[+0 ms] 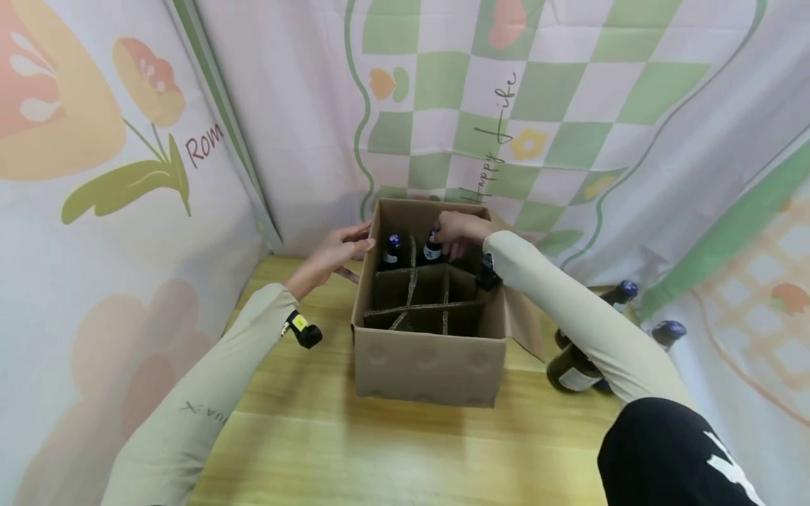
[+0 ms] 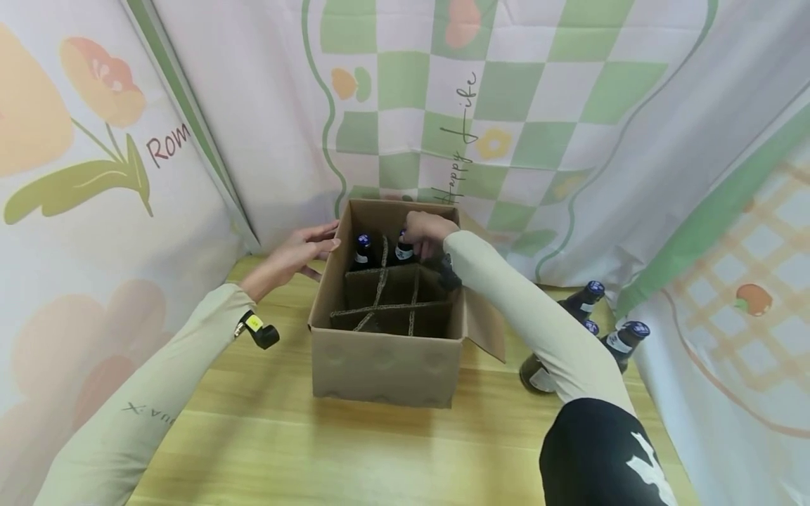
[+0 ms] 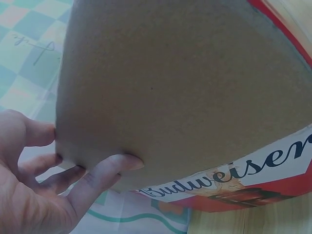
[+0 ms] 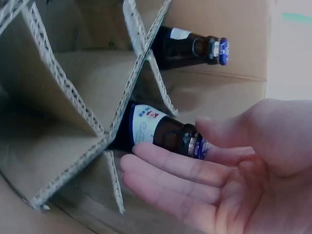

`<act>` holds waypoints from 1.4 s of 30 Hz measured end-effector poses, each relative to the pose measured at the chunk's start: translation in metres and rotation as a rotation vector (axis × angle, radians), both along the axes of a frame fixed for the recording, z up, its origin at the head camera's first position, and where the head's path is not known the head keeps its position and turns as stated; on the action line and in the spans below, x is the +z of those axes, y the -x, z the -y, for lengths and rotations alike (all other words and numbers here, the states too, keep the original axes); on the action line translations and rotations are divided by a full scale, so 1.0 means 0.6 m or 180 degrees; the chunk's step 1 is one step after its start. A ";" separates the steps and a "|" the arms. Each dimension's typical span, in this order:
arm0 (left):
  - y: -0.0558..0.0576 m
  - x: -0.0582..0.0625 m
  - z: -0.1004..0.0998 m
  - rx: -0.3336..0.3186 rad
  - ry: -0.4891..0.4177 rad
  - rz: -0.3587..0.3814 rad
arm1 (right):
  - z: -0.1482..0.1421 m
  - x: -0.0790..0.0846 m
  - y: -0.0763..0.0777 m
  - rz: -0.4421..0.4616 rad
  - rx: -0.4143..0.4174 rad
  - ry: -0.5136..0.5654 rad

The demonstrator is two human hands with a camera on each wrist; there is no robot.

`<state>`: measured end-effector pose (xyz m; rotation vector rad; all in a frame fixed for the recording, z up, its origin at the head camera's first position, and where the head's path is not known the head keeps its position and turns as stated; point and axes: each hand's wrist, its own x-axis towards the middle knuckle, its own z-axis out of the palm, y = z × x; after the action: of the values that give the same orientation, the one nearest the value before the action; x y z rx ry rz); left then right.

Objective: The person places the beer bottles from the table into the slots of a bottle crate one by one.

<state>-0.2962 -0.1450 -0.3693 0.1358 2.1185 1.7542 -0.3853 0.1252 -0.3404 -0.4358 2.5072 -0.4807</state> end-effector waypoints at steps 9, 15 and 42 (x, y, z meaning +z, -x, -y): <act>0.002 -0.006 -0.002 0.0013 -0.0001 -0.0003 | -0.026 0.018 -0.004 0.0094 -0.0312 0.0504; 0.001 -0.003 -0.002 0.0005 0.0034 -0.0015 | -0.042 0.040 -0.011 -0.0078 -0.0466 0.0866; 0.001 -0.006 -0.003 0.0061 -0.0010 0.0013 | -0.197 0.033 -0.091 -0.1240 -0.1070 0.2116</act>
<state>-0.2969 -0.1430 -0.3729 0.1132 2.1210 1.7674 -0.3305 0.2436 -0.3205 -0.3710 2.7508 -1.5086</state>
